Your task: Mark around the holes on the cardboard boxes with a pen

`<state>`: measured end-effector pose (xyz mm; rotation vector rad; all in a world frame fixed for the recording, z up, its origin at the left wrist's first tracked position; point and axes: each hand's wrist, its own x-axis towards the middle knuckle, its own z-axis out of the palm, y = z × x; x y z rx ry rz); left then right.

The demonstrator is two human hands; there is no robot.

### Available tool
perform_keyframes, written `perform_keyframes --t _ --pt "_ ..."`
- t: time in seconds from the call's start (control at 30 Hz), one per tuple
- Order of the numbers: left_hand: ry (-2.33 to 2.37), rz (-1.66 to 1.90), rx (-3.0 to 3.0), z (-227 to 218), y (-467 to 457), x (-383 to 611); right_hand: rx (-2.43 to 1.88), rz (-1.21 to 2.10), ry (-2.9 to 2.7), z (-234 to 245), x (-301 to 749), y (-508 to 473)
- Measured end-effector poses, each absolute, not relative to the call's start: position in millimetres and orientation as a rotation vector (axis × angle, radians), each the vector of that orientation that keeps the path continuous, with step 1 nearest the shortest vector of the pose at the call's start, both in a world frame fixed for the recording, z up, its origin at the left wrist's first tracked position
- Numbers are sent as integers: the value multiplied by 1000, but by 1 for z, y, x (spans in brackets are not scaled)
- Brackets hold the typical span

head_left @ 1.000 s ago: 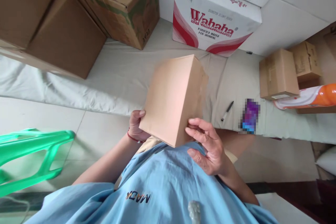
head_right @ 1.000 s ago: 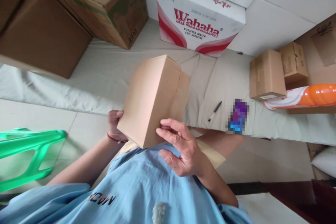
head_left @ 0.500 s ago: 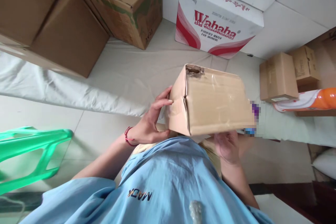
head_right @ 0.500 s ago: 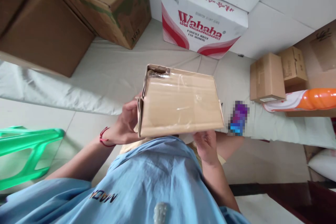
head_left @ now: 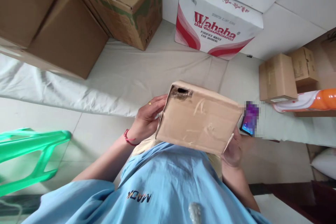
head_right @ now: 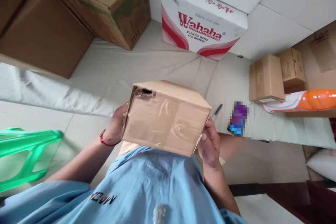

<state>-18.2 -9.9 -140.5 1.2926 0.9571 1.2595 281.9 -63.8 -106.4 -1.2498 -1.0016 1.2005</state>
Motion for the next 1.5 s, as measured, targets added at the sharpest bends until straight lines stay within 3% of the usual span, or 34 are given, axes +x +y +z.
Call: perform_keyframes --t 0.3,0.53,0.83,0.97,1.13,1.3,1.5 --pt "745 1318 953 -128 -15 -8 -1259 1244 -995 -118 273 -58" --pt "572 1250 1184 -109 -7 -19 -1270 1254 -1102 -100 267 -67" --pt "1174 1510 1106 -55 18 -12 -1185 1351 -1406 -102 257 -76" --pt "1189 1581 1700 -32 23 4 -1299 1207 -1298 -103 264 -67" --pt "802 1022 2221 -16 23 26 -1535 971 -1169 -112 313 -30" --pt "908 904 2345 -15 10 44 -1893 431 -1603 -133 379 4" --pt "1145 805 2661 -5 6 57 -2374 365 -2239 -122 394 24"
